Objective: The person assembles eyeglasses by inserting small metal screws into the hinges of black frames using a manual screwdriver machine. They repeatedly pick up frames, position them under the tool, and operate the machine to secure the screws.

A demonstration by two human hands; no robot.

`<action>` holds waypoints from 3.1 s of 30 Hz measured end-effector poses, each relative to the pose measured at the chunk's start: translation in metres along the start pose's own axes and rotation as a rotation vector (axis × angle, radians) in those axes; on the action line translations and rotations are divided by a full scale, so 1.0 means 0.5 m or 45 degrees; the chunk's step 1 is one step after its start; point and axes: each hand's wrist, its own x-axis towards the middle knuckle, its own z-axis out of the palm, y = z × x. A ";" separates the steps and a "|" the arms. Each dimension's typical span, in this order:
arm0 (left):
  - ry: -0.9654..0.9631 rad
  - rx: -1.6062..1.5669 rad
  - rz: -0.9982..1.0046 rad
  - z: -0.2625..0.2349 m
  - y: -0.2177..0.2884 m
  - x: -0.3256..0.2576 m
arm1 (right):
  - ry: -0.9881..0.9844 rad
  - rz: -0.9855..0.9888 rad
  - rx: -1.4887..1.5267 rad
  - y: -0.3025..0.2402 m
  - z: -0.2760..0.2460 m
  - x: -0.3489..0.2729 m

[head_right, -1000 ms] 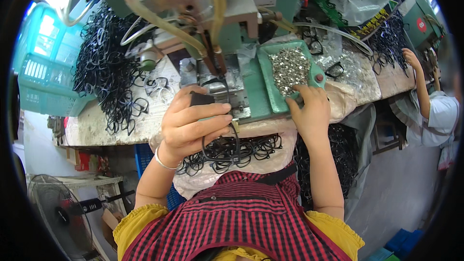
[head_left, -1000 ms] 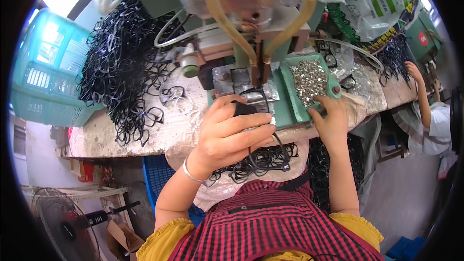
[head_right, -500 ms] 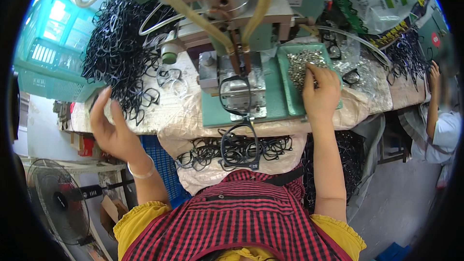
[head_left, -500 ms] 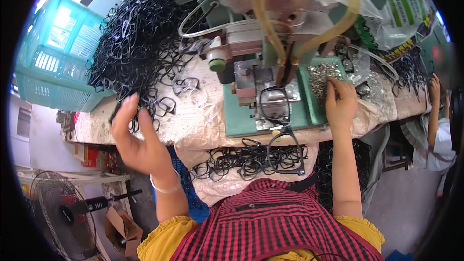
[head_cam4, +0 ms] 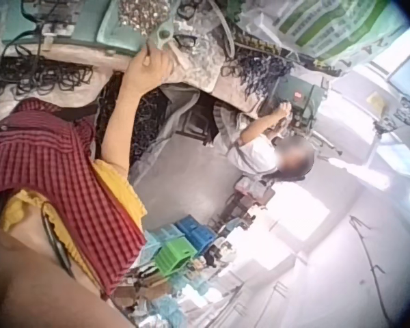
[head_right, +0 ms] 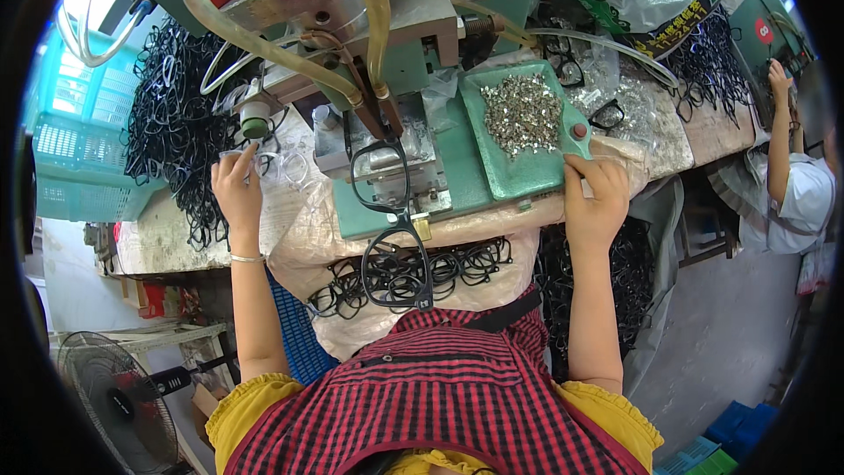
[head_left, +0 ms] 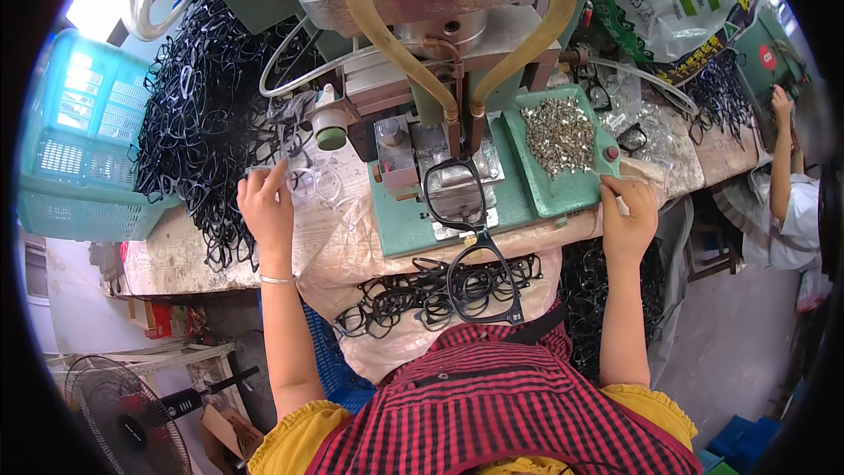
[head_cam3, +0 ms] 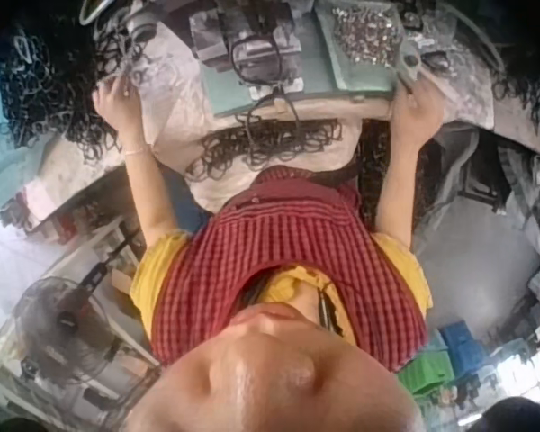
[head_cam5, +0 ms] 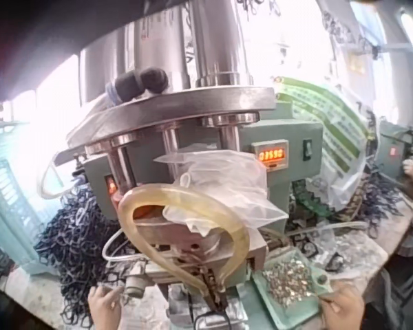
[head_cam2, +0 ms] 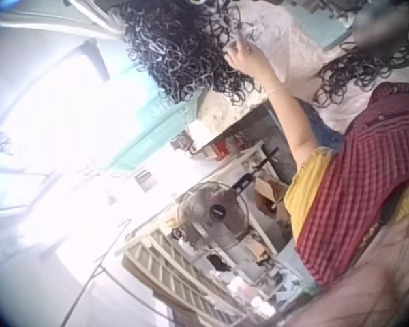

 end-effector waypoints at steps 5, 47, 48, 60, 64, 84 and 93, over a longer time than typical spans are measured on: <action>0.105 -0.069 -0.101 -0.042 0.047 0.047 | -0.225 0.195 0.490 -0.114 -0.011 0.055; 0.442 -1.709 0.057 -0.272 0.356 0.175 | -0.061 -0.190 -0.015 -0.036 0.138 0.102; 0.420 -1.662 0.059 -0.265 0.355 0.182 | -0.074 -0.011 0.166 -0.034 0.123 0.090; 0.383 -1.753 0.014 -0.245 0.340 0.131 | -0.225 0.101 1.160 -0.273 0.122 0.087; 0.394 -1.683 0.129 -0.277 0.345 0.152 | -0.268 0.259 1.411 -0.293 0.120 0.091; -0.024 -1.208 0.703 -0.195 0.391 0.110 | -0.294 0.268 0.101 -0.041 0.005 0.039; 0.260 -1.141 0.371 -0.169 0.388 -0.002 | -0.270 0.006 -0.216 -0.064 0.106 0.062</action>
